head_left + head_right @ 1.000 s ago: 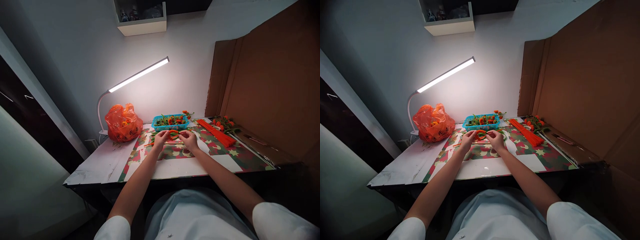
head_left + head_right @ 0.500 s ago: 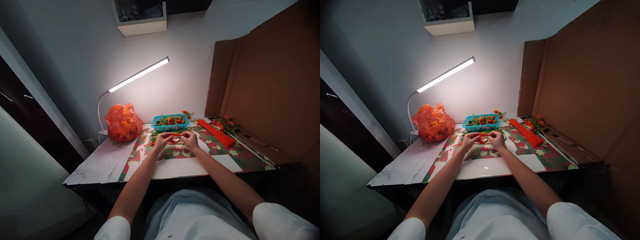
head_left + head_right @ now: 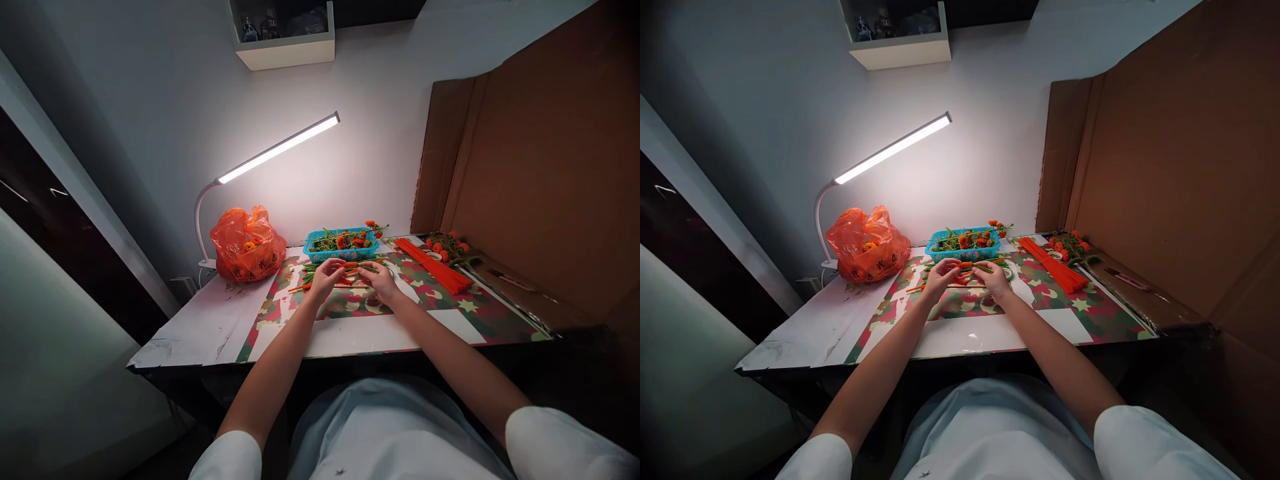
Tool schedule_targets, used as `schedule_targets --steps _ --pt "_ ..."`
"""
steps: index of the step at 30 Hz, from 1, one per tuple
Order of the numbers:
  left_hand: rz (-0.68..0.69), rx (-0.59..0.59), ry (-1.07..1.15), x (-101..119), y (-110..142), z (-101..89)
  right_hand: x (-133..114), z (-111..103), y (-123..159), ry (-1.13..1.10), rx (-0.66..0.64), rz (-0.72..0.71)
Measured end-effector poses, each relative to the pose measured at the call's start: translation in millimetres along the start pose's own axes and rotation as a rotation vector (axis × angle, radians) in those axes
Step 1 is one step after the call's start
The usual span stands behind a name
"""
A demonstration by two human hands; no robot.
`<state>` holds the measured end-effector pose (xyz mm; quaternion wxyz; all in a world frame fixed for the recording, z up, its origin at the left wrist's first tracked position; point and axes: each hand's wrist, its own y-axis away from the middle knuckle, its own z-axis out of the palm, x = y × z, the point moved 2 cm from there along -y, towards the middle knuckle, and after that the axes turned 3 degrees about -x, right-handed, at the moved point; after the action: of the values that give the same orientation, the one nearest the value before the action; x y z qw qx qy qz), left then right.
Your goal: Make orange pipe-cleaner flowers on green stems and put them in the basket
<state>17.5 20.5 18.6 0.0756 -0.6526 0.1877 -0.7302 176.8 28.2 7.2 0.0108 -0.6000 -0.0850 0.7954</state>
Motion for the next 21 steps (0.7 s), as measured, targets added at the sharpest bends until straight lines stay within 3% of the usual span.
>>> schedule_targets --steps 3,6,17,21 --pt "-0.055 -0.03 -0.015 -1.2 0.9 2.7 -0.2 3.3 1.6 0.087 -0.037 -0.154" --pt "-0.125 -0.011 -0.02 -3.7 1.0 3.3 -1.0 6.6 3.5 0.104 -0.112 -0.165" --pt "-0.127 -0.056 -0.023 -4.6 0.7 4.9 4.5 7.3 1.6 -0.22 -0.269 0.268" --pt "-0.122 -0.094 -0.034 -6.2 1.8 5.5 5.2 6.3 3.2 -0.252 -0.347 0.341"
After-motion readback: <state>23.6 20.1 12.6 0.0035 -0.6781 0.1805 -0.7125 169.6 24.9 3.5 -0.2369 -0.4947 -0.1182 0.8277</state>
